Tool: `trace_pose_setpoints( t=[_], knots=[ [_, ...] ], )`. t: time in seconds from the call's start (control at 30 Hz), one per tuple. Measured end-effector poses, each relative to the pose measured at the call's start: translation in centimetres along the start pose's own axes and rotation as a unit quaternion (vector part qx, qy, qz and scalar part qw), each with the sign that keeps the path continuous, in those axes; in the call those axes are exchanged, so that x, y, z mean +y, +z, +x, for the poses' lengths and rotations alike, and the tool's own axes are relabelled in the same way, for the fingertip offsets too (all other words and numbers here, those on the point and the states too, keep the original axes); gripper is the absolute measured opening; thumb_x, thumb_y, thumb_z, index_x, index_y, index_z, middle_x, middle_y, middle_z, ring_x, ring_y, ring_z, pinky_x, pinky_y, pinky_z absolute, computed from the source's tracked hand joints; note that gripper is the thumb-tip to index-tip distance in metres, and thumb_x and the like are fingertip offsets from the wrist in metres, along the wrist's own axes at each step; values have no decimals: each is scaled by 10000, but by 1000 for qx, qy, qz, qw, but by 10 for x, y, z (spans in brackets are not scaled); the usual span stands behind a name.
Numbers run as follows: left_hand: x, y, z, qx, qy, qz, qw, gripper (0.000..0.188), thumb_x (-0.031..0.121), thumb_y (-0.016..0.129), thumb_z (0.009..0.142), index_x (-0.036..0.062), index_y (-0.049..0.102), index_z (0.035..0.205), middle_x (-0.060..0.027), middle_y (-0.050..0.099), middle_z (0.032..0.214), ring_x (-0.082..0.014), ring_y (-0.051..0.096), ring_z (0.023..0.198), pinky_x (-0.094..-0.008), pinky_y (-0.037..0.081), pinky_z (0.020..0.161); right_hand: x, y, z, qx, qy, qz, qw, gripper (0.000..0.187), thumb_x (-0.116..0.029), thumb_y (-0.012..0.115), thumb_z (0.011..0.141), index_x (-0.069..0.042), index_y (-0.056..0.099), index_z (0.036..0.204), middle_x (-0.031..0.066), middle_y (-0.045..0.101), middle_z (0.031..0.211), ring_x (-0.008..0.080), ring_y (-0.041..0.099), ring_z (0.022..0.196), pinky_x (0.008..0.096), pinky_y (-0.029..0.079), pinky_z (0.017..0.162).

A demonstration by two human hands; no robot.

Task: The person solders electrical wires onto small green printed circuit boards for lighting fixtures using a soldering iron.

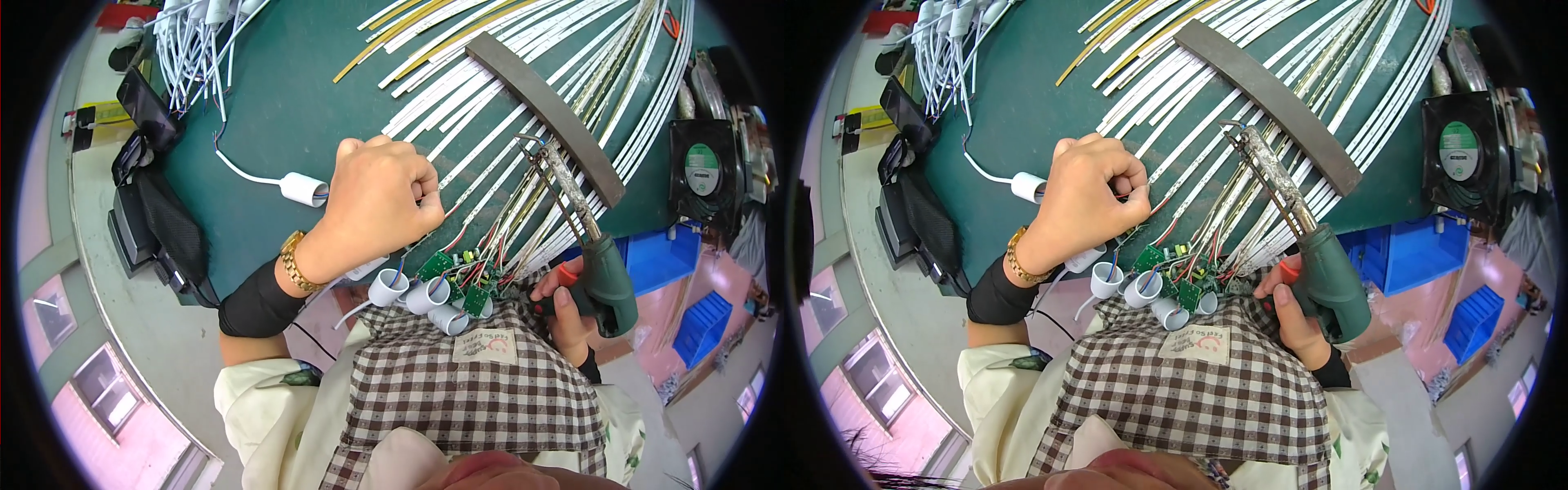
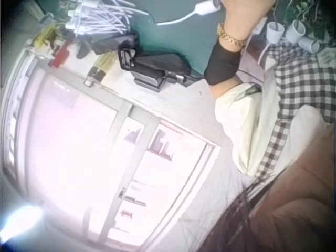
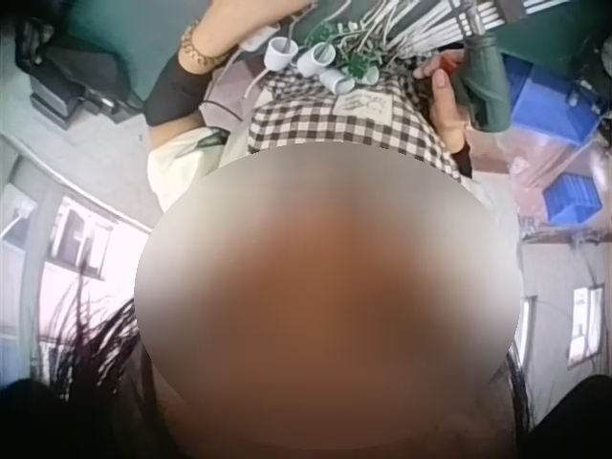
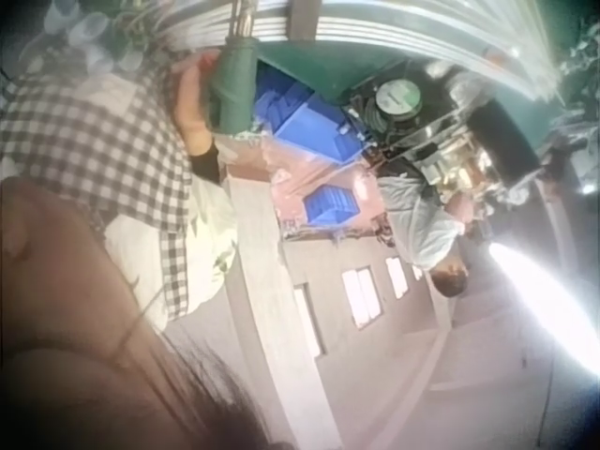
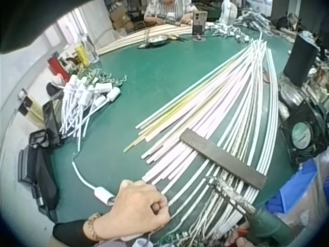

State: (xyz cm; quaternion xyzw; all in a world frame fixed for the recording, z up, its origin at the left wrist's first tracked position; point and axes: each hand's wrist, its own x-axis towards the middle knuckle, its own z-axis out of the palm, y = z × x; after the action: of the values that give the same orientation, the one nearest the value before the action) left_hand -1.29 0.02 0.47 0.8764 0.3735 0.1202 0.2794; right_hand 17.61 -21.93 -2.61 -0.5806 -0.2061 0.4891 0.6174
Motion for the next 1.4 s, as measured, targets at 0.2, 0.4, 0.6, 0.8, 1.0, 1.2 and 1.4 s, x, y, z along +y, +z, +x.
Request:
trace_pose_setpoints(
  t=[0.2, 0.4, 0.6, 0.8, 1.0, 1.2, 1.4],
  knots=[
    [1, 0, 1, 6, 3, -2, 1000, 52, 88, 659, 632, 102, 635, 587, -13, 565, 581, -223, 567, 653, -375, 353, 667, 0, -2, 0, 6, -7, 11, 1000, 472, -211, 682, 842, -15, 427, 1188, 91, 540, 788, 197, 564, 681, 333, 500, 643],
    [-2, 0, -3, 9, 6, 1, 1000, 54, 76, 653, 644, 100, 621, 608, -12, 569, 594, -227, 569, 664, -375, 362, 674, 2, -5, -1, 0, -40, 26, 999, 447, -181, 661, 851, -17, 429, 1197, 95, 539, 796, 194, 559, 683, 331, 500, 642],
    [-4, -3, -9, 11, 51, 39, 998, 54, 78, 658, 693, 93, 621, 729, -24, 582, 711, -240, 574, 750, -378, 389, 682, 10, -21, -2, -32, -78, 21, 996, 390, -138, 620, 892, -20, 434, 1214, 95, 546, 843, 190, 551, 740, 354, 509, 685],
    [1, 0, -11, 66, 56, 59, 995, 241, 51, 641, 735, 30, 610, 973, -131, 567, 959, -314, 577, 859, -402, 457, 741, 18, -32, -2, -26, -104, 40, 993, 361, -90, 598, 891, -9, 442, 1207, 103, 548, 845, 176, 554, 742, 351, 533, 676],
    [11, 15, -10, 45, 38, 96, 994, 420, 27, 622, 749, -20, 567, 1163, -175, 550, 1017, -345, 580, 904, -425, 470, 762, 19, -29, 0, -28, -108, 52, 992, 349, -83, 585, 897, -19, 440, 1209, 100, 540, 844, 174, 551, 739, 347, 529, 688],
    [21, 33, -23, 19, 58, 74, 995, 537, 23, 612, 751, -26, 521, 1278, -127, 538, 918, -309, 551, 822, -423, 402, 733, 21, -27, 3, -28, -108, 40, 993, 321, -86, 578, 903, -30, 447, 1191, 95, 538, 846, 173, 550, 734, 343, 527, 690],
    [32, 11, -23, -37, 109, 59, 992, 427, 76, 623, 729, 6, 609, 1150, -123, 566, 905, -324, 541, 835, -446, 406, 727, 23, -26, 2, 13, -83, 47, 995, 388, -91, 582, 884, -12, 413, 1225, 96, 528, 844, 181, 554, 722, 317, 510, 683]
  ],
)
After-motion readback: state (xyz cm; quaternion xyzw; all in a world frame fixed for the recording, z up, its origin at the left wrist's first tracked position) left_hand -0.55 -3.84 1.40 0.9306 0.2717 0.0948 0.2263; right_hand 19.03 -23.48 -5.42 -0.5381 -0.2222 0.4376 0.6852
